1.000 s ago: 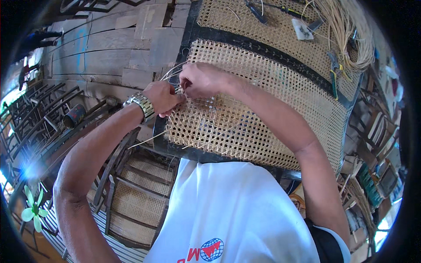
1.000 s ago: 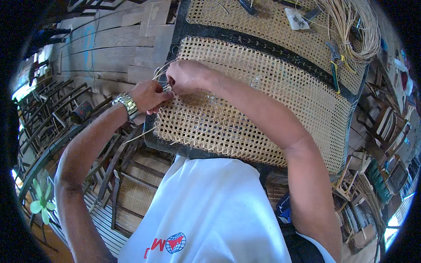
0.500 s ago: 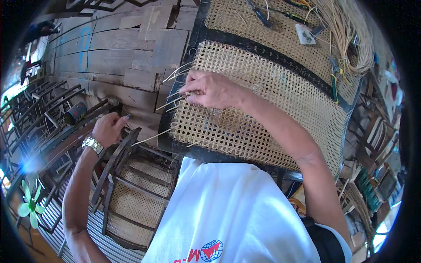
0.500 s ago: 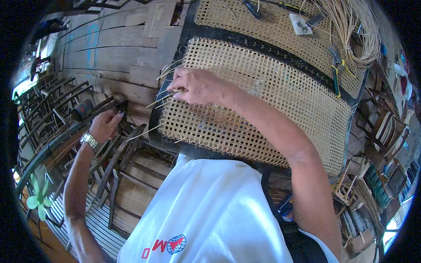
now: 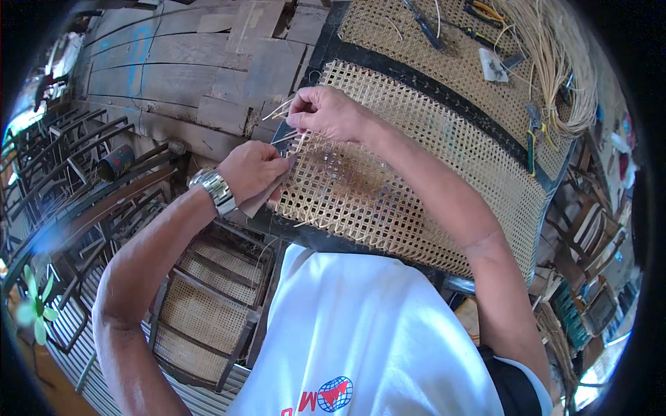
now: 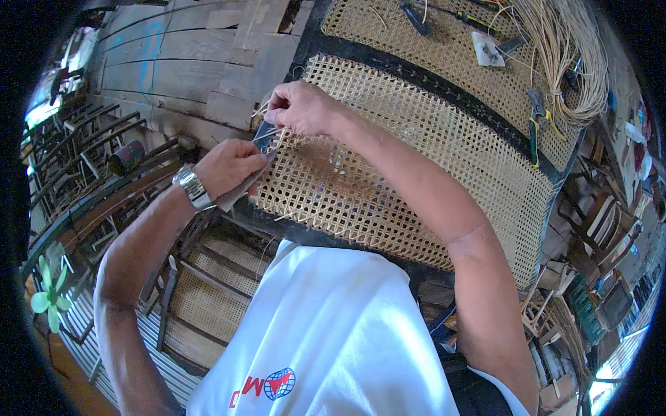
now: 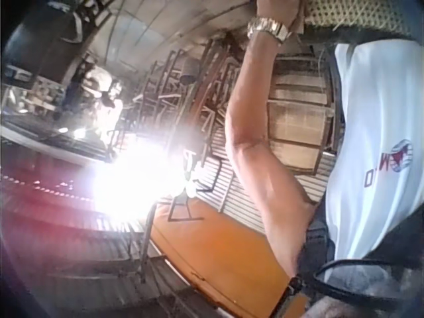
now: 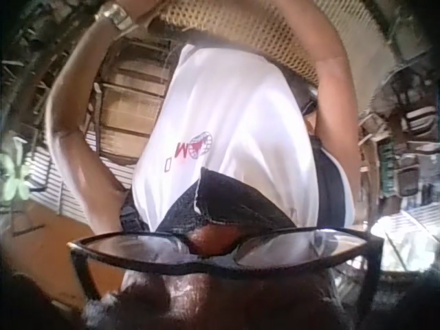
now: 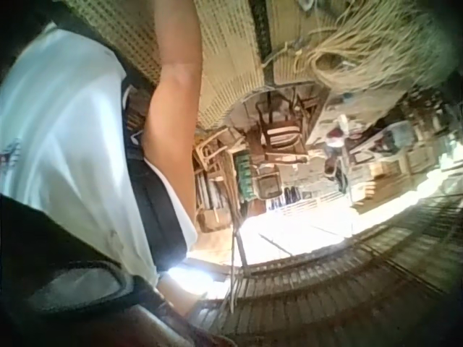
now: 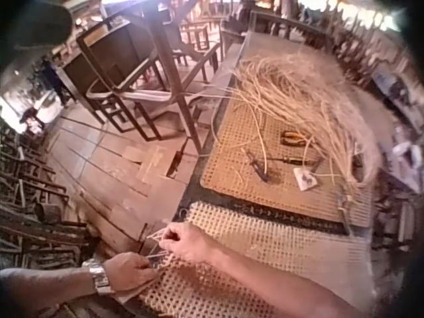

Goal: The person is weaving a rattan seat for a chair.

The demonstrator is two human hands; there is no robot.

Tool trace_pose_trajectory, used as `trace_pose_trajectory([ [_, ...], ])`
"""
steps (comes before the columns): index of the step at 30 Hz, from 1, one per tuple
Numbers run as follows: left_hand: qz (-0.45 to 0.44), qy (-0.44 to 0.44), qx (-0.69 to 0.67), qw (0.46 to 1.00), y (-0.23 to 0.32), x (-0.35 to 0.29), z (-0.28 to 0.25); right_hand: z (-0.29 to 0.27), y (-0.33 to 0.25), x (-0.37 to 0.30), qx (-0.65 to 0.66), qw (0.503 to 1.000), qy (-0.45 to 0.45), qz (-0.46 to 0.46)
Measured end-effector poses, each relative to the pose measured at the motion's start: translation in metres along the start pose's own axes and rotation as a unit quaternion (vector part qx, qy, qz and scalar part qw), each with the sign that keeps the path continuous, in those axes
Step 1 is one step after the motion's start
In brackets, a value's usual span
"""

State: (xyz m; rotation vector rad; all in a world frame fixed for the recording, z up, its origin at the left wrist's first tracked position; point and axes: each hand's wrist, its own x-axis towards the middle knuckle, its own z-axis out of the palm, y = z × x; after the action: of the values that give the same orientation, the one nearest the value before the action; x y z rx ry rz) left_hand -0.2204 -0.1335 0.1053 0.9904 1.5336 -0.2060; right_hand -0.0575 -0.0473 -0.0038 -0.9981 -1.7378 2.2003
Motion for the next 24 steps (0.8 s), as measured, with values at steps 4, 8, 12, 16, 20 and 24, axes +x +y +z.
trace_pose_trajectory([
  [4, -0.051, -0.014, -0.027, 0.998, 0.005, 0.013, -0.005, -0.011, -0.002, -0.004, -0.169, 0.985, -0.04, -0.016],
  [8, -0.068, -0.023, -0.012, 0.997, 0.012, 0.02, -0.007, -0.012, -0.005, -0.007, -0.206, 0.975, -0.079, 0.016],
  [12, -0.132, -0.049, -0.02, 0.99, 0.018, 0.021, -0.012, -0.016, -0.004, -0.002, -0.261, 0.96, -0.087, -0.05],
  [16, -0.154, -0.08, -0.059, 0.983, 0.017, 0.027, -0.017, -0.023, -0.006, 0.002, -0.257, 0.958, -0.125, -0.014],
  [20, -0.15, -0.092, -0.046, 0.983, 0.016, 0.037, -0.017, -0.024, -0.015, 0.004, -0.271, 0.949, -0.16, -0.001],
  [24, -0.144, -0.102, 0.02, 0.984, 0.019, 0.041, -0.021, -0.025, -0.016, 0.005, -0.258, 0.949, -0.176, 0.039],
])
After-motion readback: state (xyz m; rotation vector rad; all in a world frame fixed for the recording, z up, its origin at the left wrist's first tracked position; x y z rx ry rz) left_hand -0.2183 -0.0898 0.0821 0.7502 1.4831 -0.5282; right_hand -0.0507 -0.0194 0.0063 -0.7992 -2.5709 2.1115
